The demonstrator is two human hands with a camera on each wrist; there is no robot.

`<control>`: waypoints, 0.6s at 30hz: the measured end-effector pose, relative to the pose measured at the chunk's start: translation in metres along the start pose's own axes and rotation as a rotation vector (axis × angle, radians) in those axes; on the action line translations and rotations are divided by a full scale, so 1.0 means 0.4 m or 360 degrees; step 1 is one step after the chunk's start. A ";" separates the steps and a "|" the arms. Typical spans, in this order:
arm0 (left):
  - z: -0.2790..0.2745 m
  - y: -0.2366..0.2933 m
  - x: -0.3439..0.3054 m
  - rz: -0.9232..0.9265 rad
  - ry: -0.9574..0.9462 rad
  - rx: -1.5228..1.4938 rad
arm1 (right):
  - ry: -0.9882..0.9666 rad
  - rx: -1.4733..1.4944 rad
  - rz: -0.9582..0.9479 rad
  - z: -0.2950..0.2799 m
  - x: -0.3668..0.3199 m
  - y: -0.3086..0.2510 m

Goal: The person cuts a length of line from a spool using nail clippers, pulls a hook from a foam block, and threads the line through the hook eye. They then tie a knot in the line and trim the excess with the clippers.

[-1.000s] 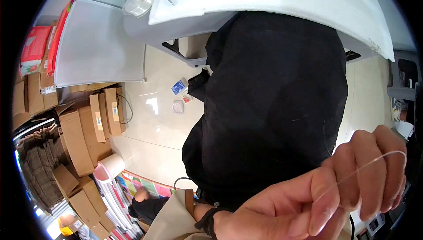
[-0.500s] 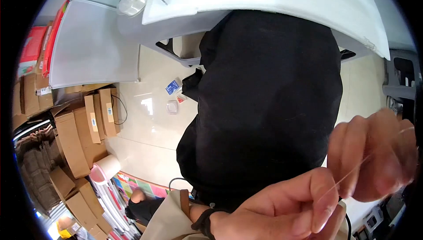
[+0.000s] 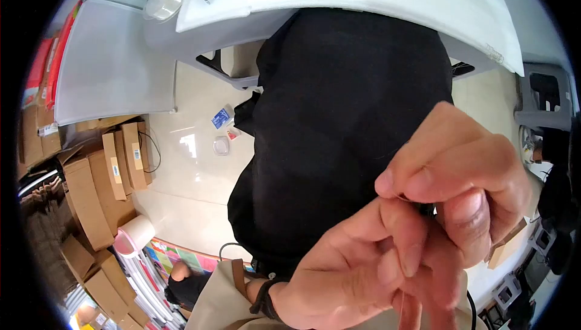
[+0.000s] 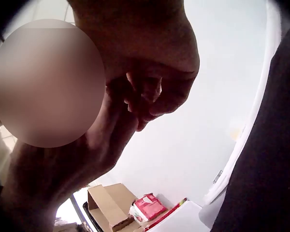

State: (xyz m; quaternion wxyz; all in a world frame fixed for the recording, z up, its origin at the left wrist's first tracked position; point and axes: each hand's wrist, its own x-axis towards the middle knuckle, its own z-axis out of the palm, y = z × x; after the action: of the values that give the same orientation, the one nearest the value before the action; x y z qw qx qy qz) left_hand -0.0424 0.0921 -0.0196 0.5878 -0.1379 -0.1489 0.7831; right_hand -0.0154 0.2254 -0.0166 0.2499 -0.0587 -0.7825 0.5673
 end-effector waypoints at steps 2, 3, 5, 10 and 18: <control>0.006 0.013 -0.002 -0.0049 0.0125 0.0103 | -0.0100 0.0032 -0.0214 -0.023 0.018 0.026; 0.010 0.021 -0.002 -0.0100 0.0203 0.0157 | -0.0090 -0.0020 -0.0293 -0.022 0.013 0.033; 0.004 0.022 0.000 -0.0113 0.0219 0.0296 | -0.0015 -0.0121 -0.0413 -0.009 -0.004 0.048; -0.004 0.046 0.004 -0.0177 0.0261 0.0533 | -0.0200 -0.0200 -0.0589 -0.040 0.015 0.047; -0.084 0.075 0.017 0.0405 0.0098 0.1433 | 0.0336 -0.0524 -0.0875 0.002 -0.024 0.079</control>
State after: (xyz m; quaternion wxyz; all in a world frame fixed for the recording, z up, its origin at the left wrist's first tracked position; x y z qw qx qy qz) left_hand -0.0576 0.0930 -0.0628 0.4925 0.0905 0.2414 0.8312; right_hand -0.0137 0.2321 -0.0488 0.4605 0.0565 -0.8199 0.3353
